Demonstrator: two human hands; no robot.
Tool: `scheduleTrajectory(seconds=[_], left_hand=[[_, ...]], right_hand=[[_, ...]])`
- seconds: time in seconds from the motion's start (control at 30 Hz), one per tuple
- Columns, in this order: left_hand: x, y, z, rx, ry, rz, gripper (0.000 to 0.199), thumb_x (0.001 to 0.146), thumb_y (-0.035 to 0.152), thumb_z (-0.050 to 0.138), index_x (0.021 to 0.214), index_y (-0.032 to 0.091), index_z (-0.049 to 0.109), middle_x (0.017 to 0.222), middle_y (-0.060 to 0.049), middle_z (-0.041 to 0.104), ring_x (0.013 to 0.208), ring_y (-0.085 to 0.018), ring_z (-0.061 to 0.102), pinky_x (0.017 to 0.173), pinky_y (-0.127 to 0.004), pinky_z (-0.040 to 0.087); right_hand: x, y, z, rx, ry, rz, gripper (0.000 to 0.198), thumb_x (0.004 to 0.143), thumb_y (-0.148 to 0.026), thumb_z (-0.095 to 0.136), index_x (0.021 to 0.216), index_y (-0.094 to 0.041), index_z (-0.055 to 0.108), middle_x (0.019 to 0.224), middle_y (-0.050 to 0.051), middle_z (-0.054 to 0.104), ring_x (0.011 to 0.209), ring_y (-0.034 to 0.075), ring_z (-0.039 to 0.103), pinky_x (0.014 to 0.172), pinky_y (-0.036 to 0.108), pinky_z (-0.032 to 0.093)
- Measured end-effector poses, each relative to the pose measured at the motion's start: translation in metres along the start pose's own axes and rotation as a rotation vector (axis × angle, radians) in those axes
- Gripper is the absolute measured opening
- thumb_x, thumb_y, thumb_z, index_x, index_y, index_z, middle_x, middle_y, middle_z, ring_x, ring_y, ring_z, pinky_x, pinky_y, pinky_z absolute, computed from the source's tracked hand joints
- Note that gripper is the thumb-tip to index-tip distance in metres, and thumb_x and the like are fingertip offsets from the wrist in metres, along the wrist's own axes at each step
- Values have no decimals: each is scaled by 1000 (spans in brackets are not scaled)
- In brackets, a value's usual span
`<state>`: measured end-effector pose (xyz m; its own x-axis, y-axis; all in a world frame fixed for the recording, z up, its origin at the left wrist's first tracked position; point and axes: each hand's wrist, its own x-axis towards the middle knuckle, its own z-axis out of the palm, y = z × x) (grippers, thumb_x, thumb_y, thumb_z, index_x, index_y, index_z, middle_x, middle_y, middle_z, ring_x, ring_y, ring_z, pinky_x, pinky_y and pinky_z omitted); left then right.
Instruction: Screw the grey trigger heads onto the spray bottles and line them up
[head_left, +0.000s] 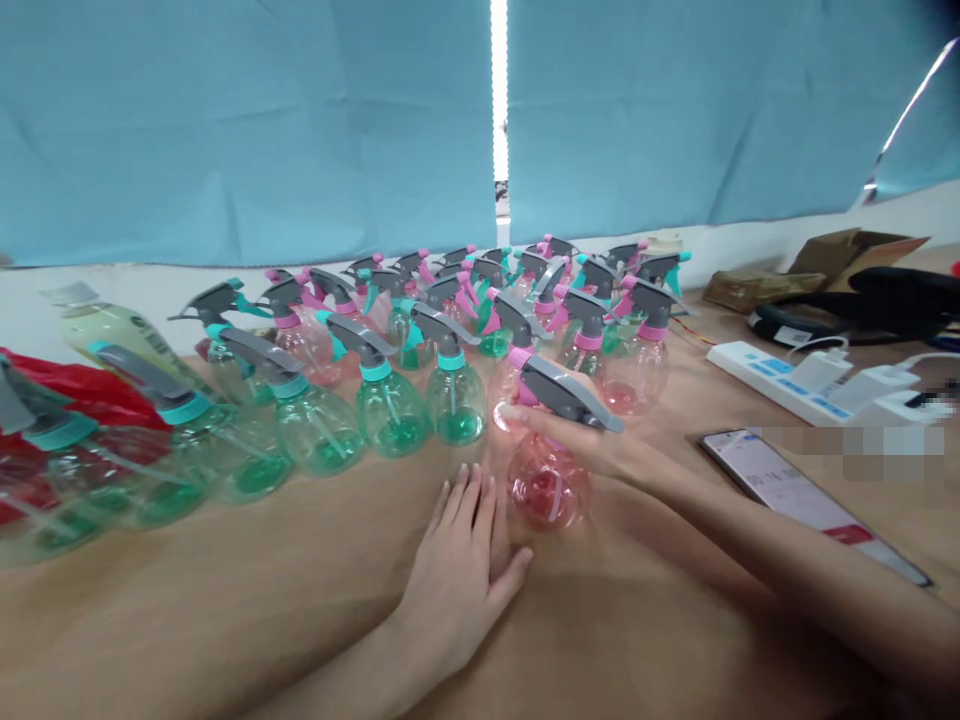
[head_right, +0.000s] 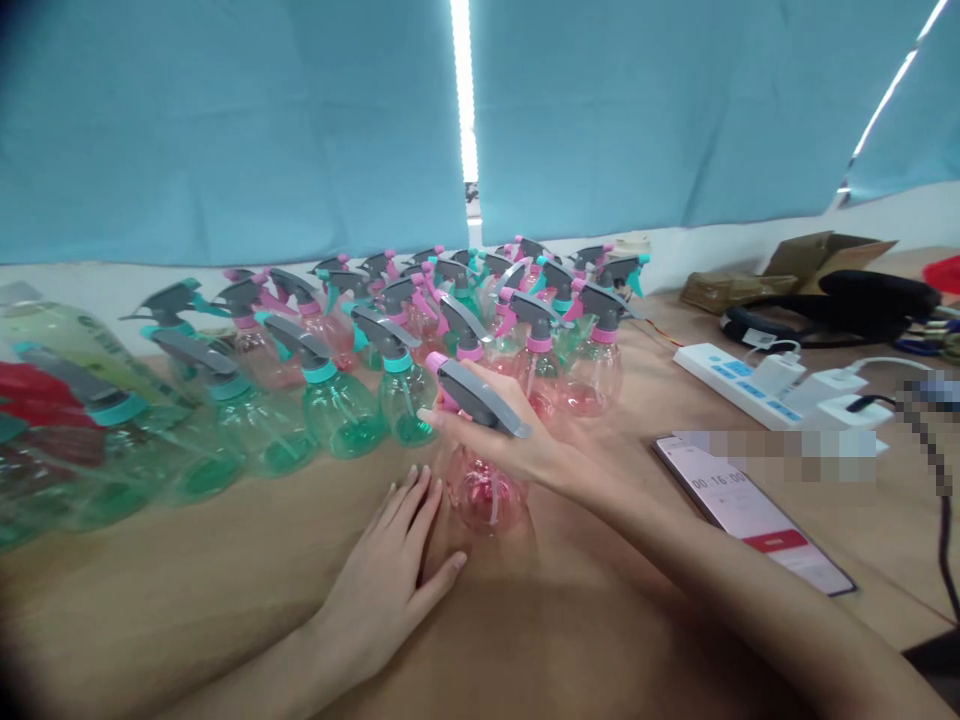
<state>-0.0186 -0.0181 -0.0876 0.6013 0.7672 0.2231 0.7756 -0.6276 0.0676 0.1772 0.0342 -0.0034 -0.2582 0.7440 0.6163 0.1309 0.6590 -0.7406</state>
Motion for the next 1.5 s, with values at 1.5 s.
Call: scheduleTrajectory(seconds=[1.5], left_hand=[[4,1,-5,15,-17,22,68,95,53,38,139,1,42,146,-23,39,137,-36,33,109,-53,31]], right_hand=[[-8,-12,3,-190,15,227,43,65,-18,49,105,-26,63,71,-1,60,57,14,50,53,28,46]])
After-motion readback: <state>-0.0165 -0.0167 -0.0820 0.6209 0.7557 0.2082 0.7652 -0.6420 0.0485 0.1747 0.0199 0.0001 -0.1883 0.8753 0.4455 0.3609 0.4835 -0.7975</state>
